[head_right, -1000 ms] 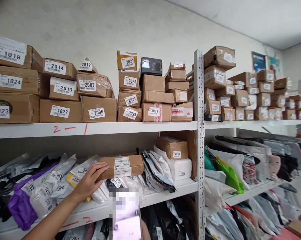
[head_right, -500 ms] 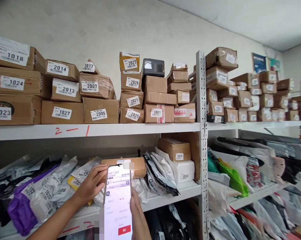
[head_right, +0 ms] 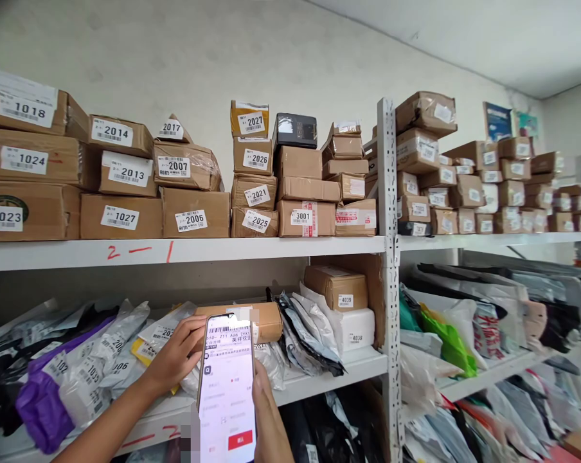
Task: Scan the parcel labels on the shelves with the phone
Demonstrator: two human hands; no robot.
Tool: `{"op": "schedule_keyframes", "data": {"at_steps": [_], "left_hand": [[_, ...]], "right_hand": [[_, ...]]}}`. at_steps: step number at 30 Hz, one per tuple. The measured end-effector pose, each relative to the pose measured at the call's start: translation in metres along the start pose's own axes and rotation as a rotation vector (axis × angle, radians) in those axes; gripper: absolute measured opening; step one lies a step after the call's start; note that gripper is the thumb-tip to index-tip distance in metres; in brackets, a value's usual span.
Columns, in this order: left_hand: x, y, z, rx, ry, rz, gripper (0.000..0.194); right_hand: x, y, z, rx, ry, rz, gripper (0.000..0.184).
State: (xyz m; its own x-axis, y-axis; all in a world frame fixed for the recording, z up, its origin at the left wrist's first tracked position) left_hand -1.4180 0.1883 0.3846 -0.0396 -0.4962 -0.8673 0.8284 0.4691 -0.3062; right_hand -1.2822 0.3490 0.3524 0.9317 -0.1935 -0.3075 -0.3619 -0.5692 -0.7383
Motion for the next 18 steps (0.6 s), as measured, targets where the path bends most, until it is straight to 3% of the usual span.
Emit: {"op": "schedule_keyframes", "data": {"at_steps": [10,15,18], "left_hand": [[-0.002,0.002,0.003,-0.014,0.015,-0.014,0.057],[-0.005,0.001,0.004,-0.004,0.024,-0.008,0.058],[-0.007,0.001,0.009,0.005,0.032,0.007,0.058]], "right_hand": [[0.005,0.0,-0.001,-0.015,-0.041,0.003,0.066],[0.028,0.002,0.0,-0.106,-0.166,-0.175,0.105],[0.037,0.003,0.006,-0.094,-0.135,-0.177,0.103]]}}
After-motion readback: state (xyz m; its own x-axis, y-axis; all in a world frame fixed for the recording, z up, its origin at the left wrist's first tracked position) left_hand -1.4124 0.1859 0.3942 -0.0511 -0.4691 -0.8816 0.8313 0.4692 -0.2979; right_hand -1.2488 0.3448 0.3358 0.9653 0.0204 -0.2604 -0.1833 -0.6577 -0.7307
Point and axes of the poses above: each hand's wrist, its own x-axis away from the middle knuckle, its own z-axis out of the back of the hand, y = z × x, the point moved 5 cm from there along -x, towards the middle knuckle, and after that the axes turned 2 degrees about y, right-handed, at the moved point
